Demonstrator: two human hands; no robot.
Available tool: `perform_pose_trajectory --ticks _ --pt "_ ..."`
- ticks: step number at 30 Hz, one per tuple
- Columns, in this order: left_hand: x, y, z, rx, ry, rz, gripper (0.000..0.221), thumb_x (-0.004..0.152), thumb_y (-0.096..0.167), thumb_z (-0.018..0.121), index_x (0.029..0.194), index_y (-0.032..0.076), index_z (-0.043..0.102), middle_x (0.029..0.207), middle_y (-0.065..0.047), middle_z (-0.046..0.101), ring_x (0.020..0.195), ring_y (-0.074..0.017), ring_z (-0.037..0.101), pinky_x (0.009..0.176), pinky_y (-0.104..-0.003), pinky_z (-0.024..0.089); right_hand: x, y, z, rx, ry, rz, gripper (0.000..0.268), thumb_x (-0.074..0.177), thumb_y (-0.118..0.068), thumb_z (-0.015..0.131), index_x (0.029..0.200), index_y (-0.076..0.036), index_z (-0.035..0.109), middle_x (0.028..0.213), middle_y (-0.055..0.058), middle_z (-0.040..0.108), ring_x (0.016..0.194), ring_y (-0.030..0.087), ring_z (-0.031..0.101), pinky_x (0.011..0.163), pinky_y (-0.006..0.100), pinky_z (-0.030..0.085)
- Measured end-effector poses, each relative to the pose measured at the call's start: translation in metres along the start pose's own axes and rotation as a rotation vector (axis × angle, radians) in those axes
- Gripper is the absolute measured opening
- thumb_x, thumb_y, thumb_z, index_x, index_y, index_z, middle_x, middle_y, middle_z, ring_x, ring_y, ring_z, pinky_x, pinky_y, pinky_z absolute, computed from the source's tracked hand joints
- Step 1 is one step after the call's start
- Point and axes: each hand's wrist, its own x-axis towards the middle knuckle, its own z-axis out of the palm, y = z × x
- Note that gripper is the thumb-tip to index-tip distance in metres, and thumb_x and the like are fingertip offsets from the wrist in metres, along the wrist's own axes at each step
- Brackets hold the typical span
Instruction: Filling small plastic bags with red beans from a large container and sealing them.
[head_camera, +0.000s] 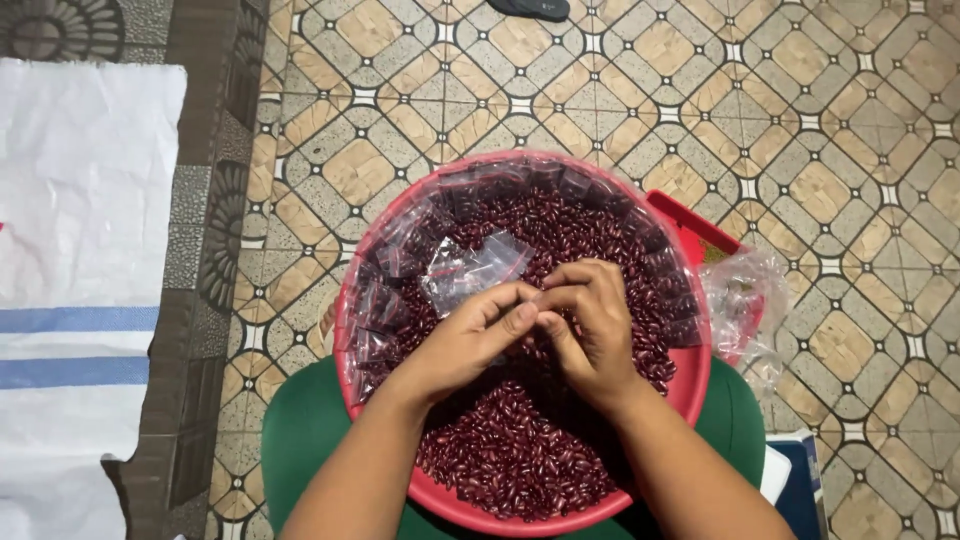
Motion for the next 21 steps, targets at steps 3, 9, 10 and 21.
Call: perform_pose_trajectory --ticks 3,9,10,21 --pt "-0.002 0.001 -0.002 -0.028 -0.004 -0.003 0.026 0.106 0.026 0.055 0.110 0.005 0.069 0.077 -0.002 0.063 0.077 -0.0098 0.052 0.072 -0.023 0.045 0.004 0.000 -0.004 -0.024 -0.005 -0.017 0.022 0.101 -0.034 0.063 0.096 -0.013 0.069 0.108 0.011 0.062 0.104 0.036 0.055 0.094 0.049 0.045" --pt "-0.001 0.004 -0.001 -0.039 0.002 -0.036 0.026 0.104 0.026 0.057 0.109 0.004 0.069 0.077 -0.001 0.063 0.075 -0.0089 0.053 0.069 -0.022 0.045 0.002 0.006 -0.003 -0.032 -0.055 -0.059 0.021 0.100 -0.033 0.064 0.092 -0.014 0.071 0.113 0.010 0.063 0.109 0.038 0.054 0.092 0.048 0.046" --pt "-0.001 0.005 -0.001 -0.033 -0.001 -0.028 0.026 0.104 0.026 0.057 0.109 0.004 0.069 0.077 -0.001 0.063 0.075 -0.0089 0.053 0.069 -0.022 0.045 0.001 0.007 -0.002 -0.035 -0.049 -0.067 0.021 0.100 -0.033 0.064 0.092 -0.014 0.071 0.113 0.010 0.063 0.109 0.038 0.054 0.092 0.048 0.046" --pt "0.002 -0.011 -0.003 0.025 -0.045 -0.062 0.044 0.110 0.036 0.037 0.117 0.005 0.067 0.089 -0.007 0.063 0.082 -0.0165 0.060 0.071 -0.028 0.052 -0.003 0.009 0.001 -0.033 -0.061 0.000 0.020 0.098 -0.034 0.065 0.096 -0.015 0.071 0.108 0.009 0.065 0.108 0.037 0.056 0.095 0.051 0.047"
